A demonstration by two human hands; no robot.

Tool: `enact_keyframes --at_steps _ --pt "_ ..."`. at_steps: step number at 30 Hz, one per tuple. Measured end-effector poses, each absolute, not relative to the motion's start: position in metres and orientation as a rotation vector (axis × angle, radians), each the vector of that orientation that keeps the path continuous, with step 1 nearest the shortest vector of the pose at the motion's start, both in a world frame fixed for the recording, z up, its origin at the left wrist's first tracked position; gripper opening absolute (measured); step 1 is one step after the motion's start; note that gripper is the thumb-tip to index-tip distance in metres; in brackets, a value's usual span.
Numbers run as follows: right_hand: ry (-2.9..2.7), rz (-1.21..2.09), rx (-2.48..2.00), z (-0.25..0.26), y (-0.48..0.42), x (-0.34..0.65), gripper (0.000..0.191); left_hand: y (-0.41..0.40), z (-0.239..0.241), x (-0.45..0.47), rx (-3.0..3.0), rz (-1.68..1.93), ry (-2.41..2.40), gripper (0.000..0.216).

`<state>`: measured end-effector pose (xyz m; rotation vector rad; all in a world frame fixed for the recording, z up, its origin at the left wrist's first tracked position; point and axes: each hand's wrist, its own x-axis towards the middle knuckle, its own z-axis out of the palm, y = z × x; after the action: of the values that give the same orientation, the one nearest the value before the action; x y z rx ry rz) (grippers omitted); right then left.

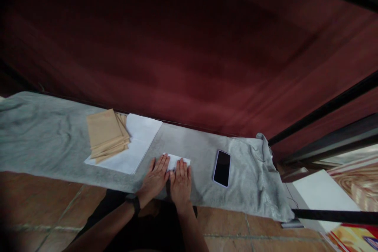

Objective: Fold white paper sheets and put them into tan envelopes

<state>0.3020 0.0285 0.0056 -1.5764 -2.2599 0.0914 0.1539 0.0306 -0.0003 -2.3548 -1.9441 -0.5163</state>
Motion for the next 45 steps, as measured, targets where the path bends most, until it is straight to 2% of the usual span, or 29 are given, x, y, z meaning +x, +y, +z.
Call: enact_keyframes --at_steps 6,19,27,45 --pt "-2.225 0.101 -1.606 0.003 0.028 0.309 0.048 0.033 0.001 0.162 -2.505 -0.471 -1.785 0.055" --pt "-2.174 -0.03 -1.72 -0.006 0.033 0.336 0.052 0.038 0.003 0.158 -2.336 -0.495 -1.985 0.057" --pt "-2.084 0.056 -1.71 -0.012 0.032 0.342 0.05 0.03 0.001 0.192 -2.713 -0.48 -1.547 0.055" --pt "-2.027 -0.006 -1.652 -0.015 0.035 0.341 0.049 0.066 0.007 0.201 -2.782 -0.452 -1.581 0.051"
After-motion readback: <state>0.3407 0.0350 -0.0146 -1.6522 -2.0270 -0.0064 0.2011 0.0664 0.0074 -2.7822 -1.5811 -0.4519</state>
